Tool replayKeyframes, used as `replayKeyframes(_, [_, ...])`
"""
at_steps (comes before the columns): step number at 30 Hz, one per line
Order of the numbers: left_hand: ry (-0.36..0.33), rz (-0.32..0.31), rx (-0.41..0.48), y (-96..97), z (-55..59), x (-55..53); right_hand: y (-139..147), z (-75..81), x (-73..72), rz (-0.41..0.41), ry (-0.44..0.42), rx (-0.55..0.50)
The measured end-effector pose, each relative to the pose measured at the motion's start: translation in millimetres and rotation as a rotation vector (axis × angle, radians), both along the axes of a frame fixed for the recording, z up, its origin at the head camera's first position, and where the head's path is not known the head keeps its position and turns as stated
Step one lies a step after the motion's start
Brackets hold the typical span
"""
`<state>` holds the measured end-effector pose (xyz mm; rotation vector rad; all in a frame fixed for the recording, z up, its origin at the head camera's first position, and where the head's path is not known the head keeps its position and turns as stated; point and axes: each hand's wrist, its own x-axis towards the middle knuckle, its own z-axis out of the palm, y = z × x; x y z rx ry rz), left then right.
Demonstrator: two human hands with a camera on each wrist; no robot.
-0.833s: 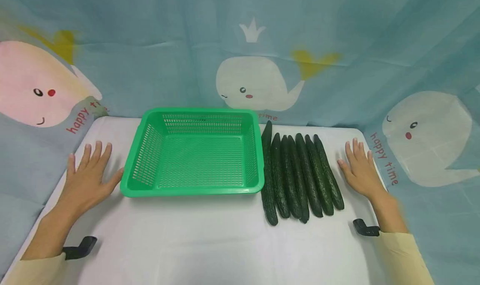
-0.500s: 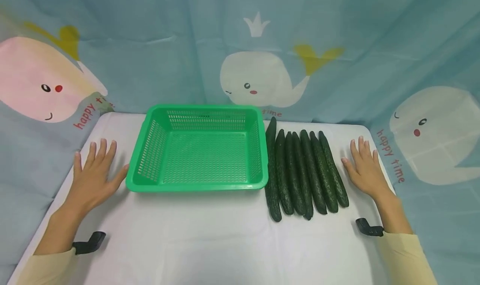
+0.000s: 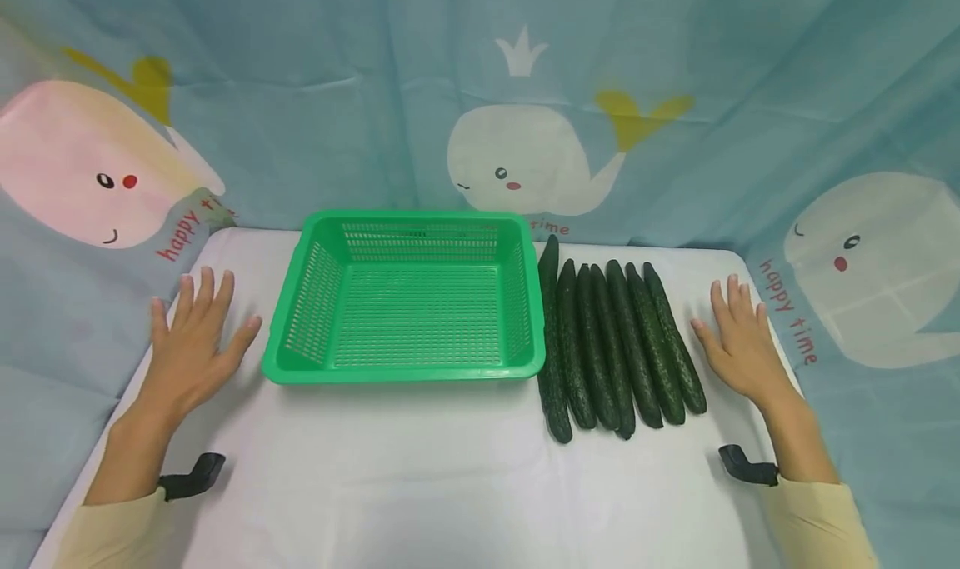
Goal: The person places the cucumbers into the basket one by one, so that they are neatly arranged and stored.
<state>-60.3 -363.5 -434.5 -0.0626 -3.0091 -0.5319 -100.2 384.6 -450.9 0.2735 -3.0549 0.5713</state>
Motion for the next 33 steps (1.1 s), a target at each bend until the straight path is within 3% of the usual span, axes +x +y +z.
replayKeyframes(6, [0.007, 0.004, 0.086, 5.4, 0.7, -9.4, -7, 0.1, -0.8, 0.01, 0.001, -0.002])
replayKeyframes(17, [0.005, -0.059, 0.25, 22.1, 9.6, -27.0, -22, 7.8, -1.4, 0.016, 0.0, 0.006])
replayKeyframes(25, [-0.046, -0.103, 0.419, 34.9, 13.0, -36.9, -34, 16.0, 0.3, 0.022, -0.041, -0.047])
replayKeyframes(30, [-0.092, -0.142, 0.632, 42.2, 15.8, -30.4, -42, 17.5, 3.7, 0.003, -0.114, -0.057])
replayKeyframes(33, [-0.082, -0.156, 0.712, 47.1, 14.1, -26.4, -47, 19.5, 5.1, -0.001, -0.139, -0.049])
